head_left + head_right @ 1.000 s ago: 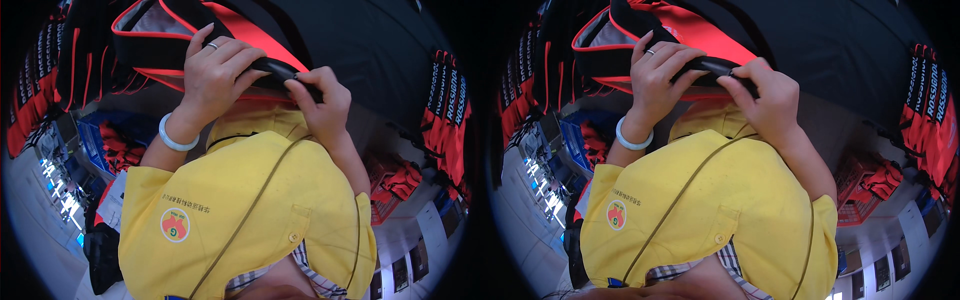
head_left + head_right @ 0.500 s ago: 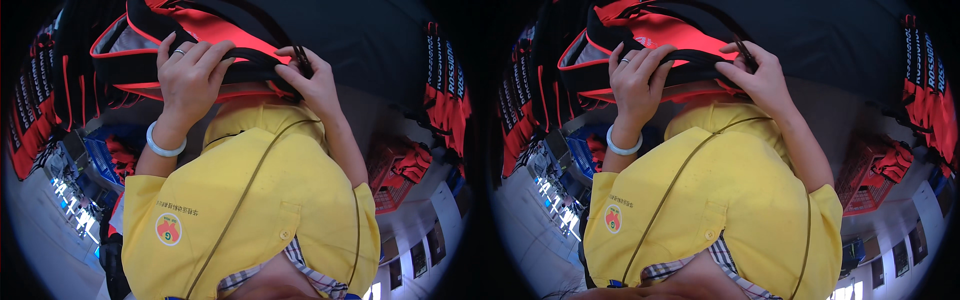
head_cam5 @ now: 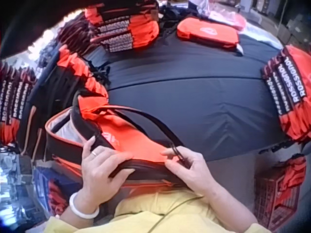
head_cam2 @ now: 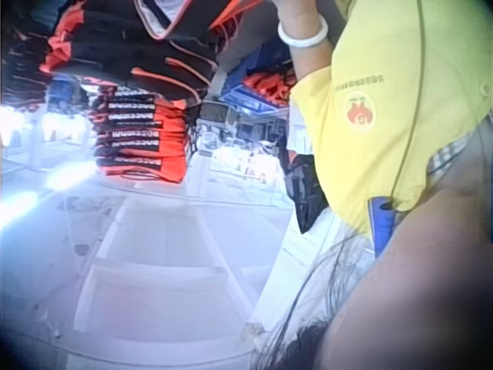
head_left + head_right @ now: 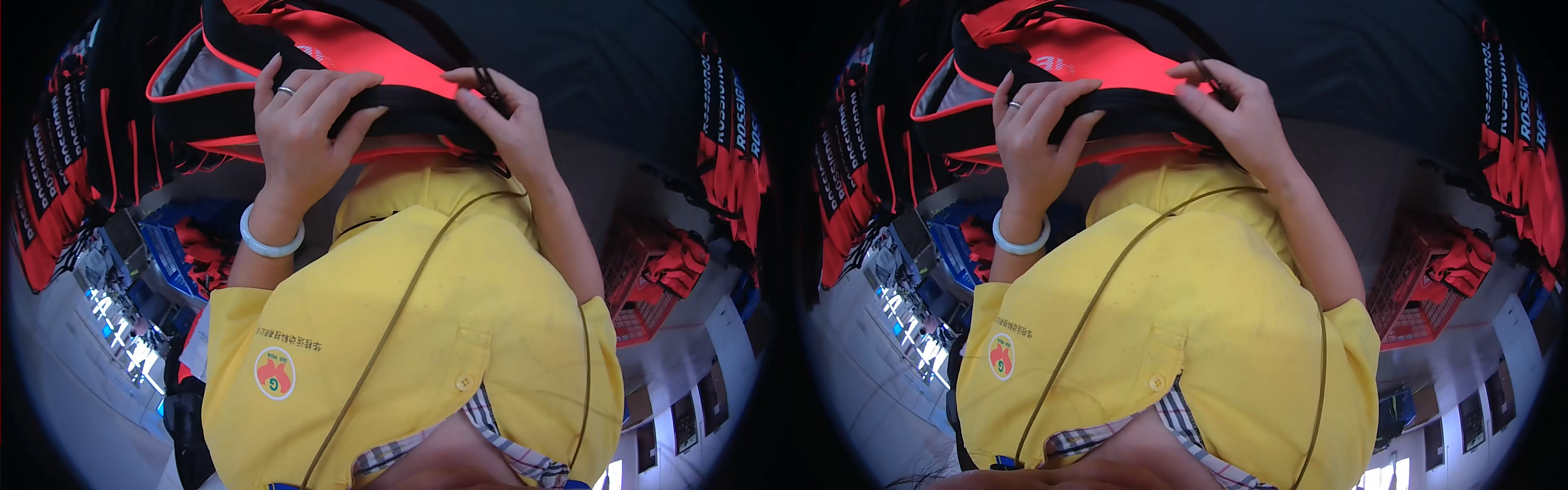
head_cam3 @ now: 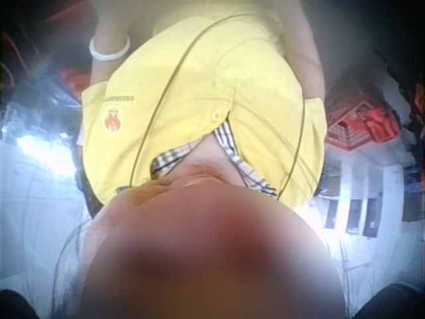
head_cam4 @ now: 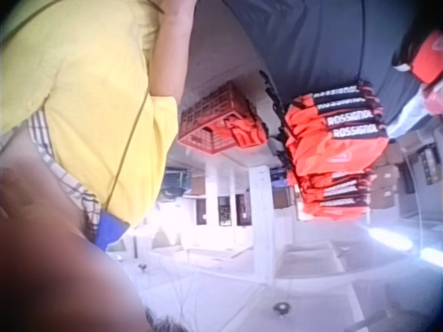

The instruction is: Inspecting, unfolding, and packing red Rossignol sports bags at a manufacturing facility.

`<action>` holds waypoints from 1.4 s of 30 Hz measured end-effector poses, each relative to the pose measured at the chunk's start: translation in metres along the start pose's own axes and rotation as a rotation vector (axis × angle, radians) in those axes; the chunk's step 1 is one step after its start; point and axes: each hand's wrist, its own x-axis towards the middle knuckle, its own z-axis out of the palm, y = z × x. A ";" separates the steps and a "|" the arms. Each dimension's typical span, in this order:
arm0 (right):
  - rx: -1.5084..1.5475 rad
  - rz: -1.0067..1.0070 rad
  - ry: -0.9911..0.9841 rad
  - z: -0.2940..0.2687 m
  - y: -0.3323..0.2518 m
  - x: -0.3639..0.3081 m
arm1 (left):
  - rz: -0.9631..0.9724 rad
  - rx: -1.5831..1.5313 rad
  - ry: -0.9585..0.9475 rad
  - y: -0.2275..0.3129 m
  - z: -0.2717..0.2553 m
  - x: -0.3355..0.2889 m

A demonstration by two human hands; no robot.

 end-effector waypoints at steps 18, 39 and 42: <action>-0.401 -0.621 0.087 -0.004 0.025 -0.035 | -0.399 -0.105 0.000 0.035 -0.036 -0.025; -0.019 0.070 -0.035 -0.043 0.026 -0.066 | -1.206 -1.312 0.353 0.011 -0.011 -0.072; -0.038 0.103 0.019 -0.049 0.019 -0.066 | -1.136 -1.317 0.332 0.006 -0.003 -0.073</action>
